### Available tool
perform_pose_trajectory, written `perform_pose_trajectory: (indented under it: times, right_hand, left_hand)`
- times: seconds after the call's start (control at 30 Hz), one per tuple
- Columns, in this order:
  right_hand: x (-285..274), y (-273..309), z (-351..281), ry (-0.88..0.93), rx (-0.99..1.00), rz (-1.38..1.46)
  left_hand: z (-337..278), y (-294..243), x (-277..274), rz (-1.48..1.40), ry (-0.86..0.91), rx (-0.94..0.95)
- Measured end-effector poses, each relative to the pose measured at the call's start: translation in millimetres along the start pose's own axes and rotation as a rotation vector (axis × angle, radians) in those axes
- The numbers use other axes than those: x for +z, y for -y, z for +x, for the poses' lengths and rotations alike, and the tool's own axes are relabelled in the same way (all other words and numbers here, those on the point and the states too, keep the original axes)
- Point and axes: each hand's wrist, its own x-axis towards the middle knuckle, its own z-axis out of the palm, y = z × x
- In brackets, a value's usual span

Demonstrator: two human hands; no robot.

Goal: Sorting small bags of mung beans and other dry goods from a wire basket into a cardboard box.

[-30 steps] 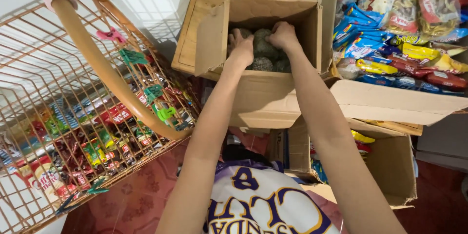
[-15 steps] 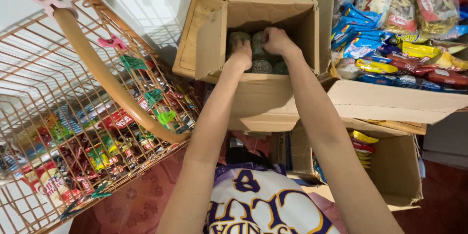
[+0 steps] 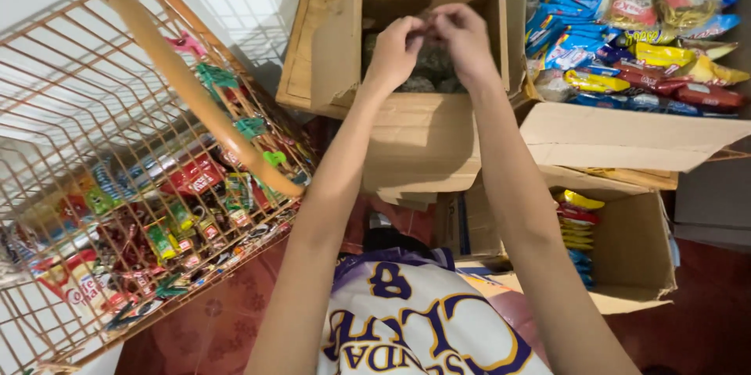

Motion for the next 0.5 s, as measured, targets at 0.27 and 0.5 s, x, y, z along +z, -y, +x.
perform_pose_trajectory:
  times: [0.27,0.5]
  right_hand:
    - [68.0,93.0,-96.4,-0.075,-0.258,0.652]
    - [179.2,141.2,-177.7,-0.036,-0.634,0.567]
  left_hand:
    - [-74.3,-157.9,-62.7,-0.331,-0.076,-0.014]
    - [-154.4,-222.5,-167.1,-0.153,0.028,0.22]
